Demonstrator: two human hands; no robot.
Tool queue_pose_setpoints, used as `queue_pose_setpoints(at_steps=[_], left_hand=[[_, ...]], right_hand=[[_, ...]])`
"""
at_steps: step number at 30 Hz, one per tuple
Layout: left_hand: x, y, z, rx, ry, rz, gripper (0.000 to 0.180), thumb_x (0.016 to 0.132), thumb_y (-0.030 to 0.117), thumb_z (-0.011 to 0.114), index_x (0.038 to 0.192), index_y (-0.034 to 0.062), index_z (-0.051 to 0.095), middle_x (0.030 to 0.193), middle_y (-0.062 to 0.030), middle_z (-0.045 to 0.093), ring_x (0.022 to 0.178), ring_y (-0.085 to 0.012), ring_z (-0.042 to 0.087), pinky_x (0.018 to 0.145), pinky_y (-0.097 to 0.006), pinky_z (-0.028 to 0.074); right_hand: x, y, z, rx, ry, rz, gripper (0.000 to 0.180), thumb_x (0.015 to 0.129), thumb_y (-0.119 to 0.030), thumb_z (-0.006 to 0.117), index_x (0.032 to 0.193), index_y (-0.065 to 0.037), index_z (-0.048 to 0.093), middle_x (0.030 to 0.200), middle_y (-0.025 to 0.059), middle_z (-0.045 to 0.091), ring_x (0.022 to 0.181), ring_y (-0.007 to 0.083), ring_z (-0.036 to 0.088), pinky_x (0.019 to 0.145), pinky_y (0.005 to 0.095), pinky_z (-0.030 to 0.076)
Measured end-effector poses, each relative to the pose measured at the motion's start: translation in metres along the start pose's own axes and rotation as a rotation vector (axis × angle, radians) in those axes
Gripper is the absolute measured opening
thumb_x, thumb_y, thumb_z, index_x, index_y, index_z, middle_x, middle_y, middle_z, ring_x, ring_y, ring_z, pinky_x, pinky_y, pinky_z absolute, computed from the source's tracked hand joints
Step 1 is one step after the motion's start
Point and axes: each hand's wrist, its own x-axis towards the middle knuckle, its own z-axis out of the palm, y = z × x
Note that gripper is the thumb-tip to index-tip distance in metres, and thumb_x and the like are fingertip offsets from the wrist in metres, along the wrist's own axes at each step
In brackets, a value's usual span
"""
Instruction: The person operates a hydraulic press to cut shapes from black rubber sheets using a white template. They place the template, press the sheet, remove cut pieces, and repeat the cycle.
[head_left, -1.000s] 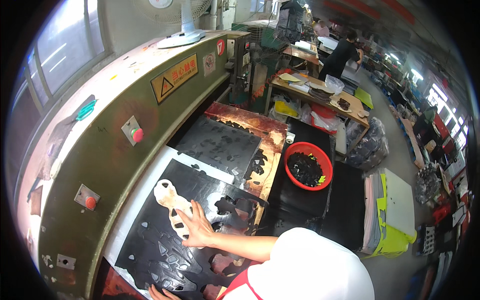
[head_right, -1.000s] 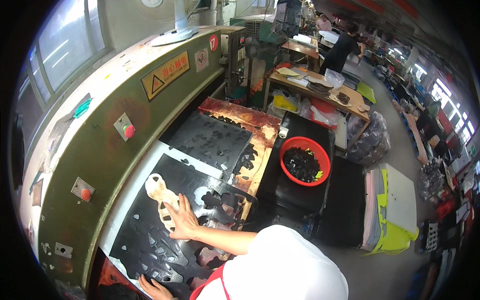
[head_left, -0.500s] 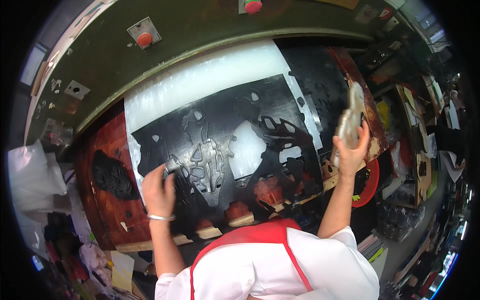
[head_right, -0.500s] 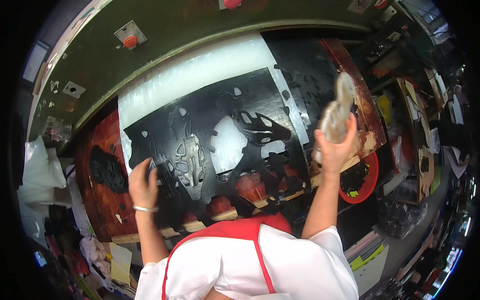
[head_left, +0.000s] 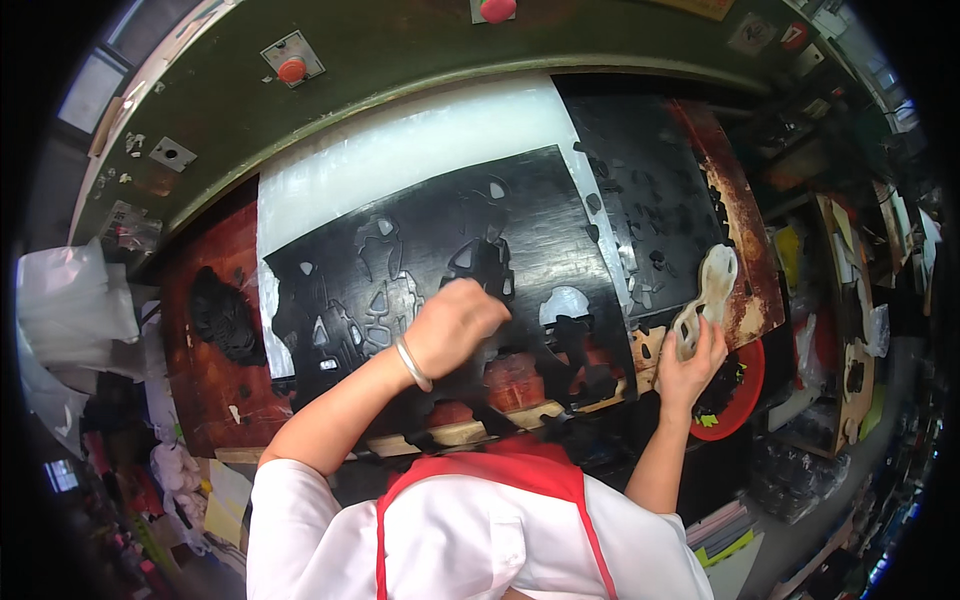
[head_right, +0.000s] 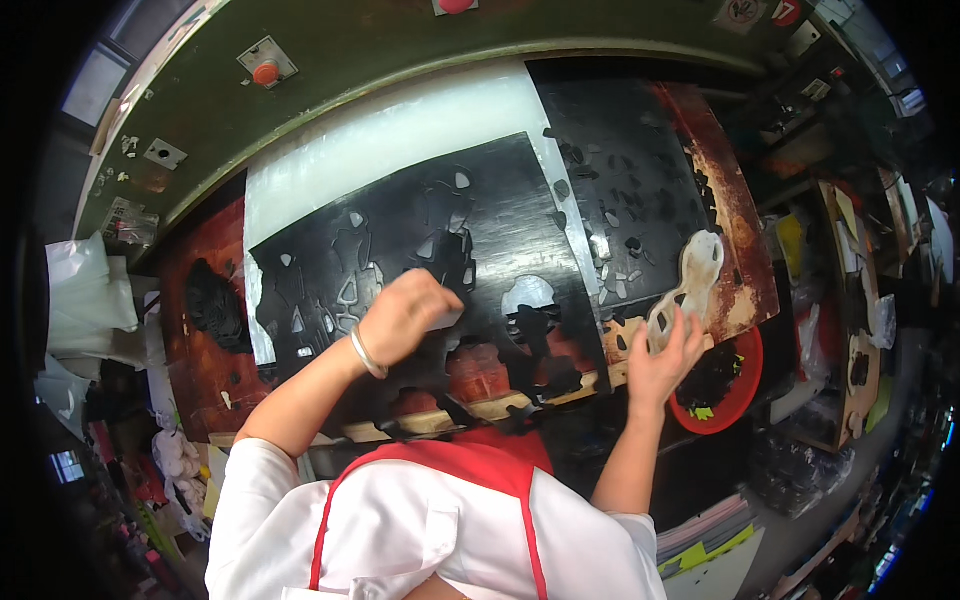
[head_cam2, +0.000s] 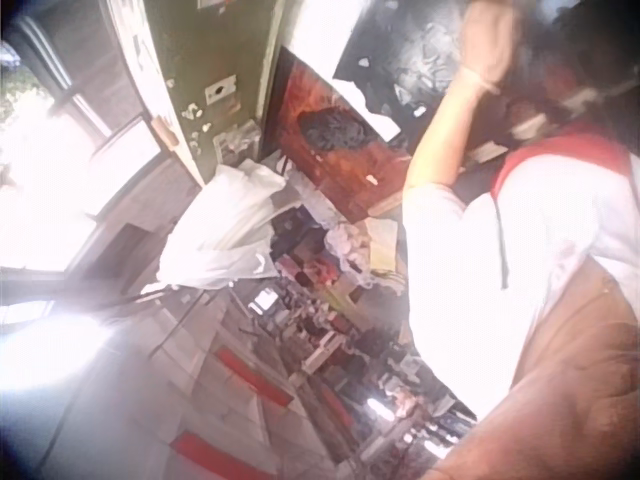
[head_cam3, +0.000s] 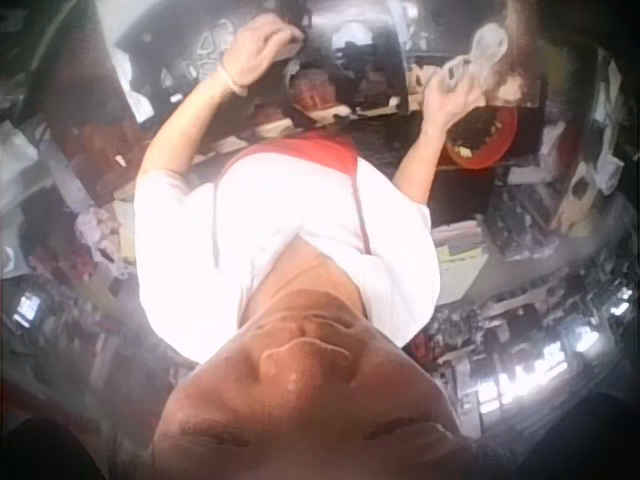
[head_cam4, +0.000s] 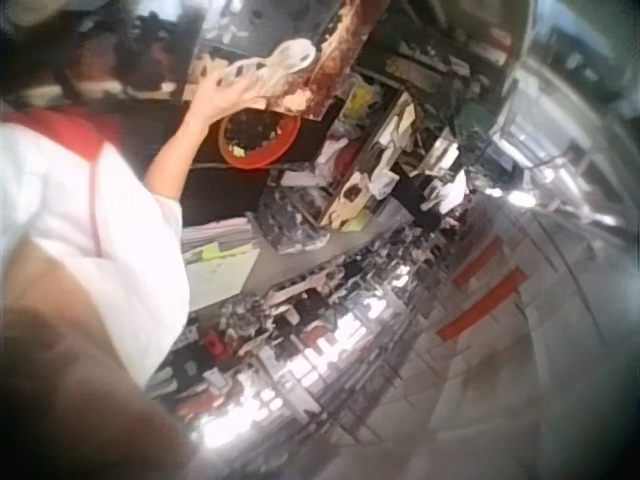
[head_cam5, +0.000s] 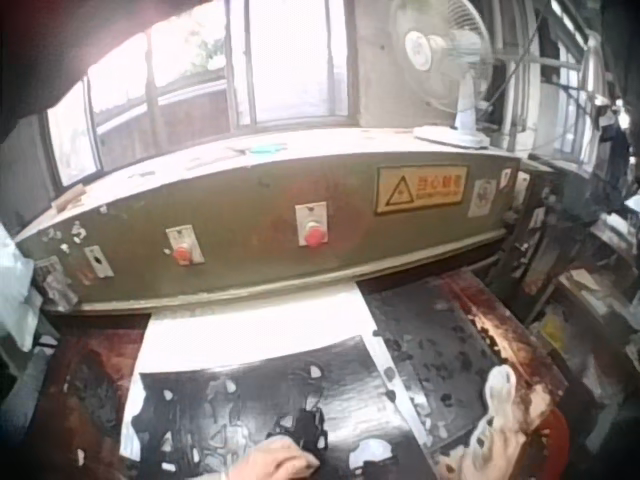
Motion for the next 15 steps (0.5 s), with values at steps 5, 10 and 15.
queue_pose_setpoints(at_steps=[5,10,15], left_hand=[[-0.006,-0.032,-0.003,-1.3,0.325,-0.704,0.035,0.101,0.028,0.047,0.105,-0.0013,0.065,0.099,-0.0115,0.067,0.088,-0.0195,0.064,0.084,-0.033,0.05],[-0.031,-0.036,0.019,-1.09,0.236,-0.558,0.025,0.098,0.018,0.055,0.106,-0.002,0.067,0.096,-0.0065,0.068,0.09,-0.0125,0.06,0.082,-0.027,0.047],[0.0,-0.034,-0.022,-0.963,0.549,-0.614,0.028,0.099,0.027,0.052,0.095,0.0021,0.065,0.077,-0.0055,0.064,0.067,-0.012,0.057,0.061,-0.026,0.045]], right_hand=[[-0.036,-0.127,0.024,0.728,-0.48,-0.061,0.016,0.088,-0.016,0.066,0.092,-0.001,0.062,0.071,0.0064,0.062,0.059,0.0138,0.058,0.055,0.026,0.046],[-0.064,-0.193,0.087,0.501,-0.473,0.004,0.04,0.089,-0.038,0.062,0.087,0.0,0.051,0.07,0.0179,0.062,0.065,0.0378,0.063,0.058,0.0459,0.048],[-0.084,-0.184,0.112,0.562,-0.134,-0.275,0.022,0.089,-0.009,0.056,0.071,-0.002,0.046,0.06,0.017,0.05,0.055,0.0388,0.053,0.051,0.0468,0.041]])
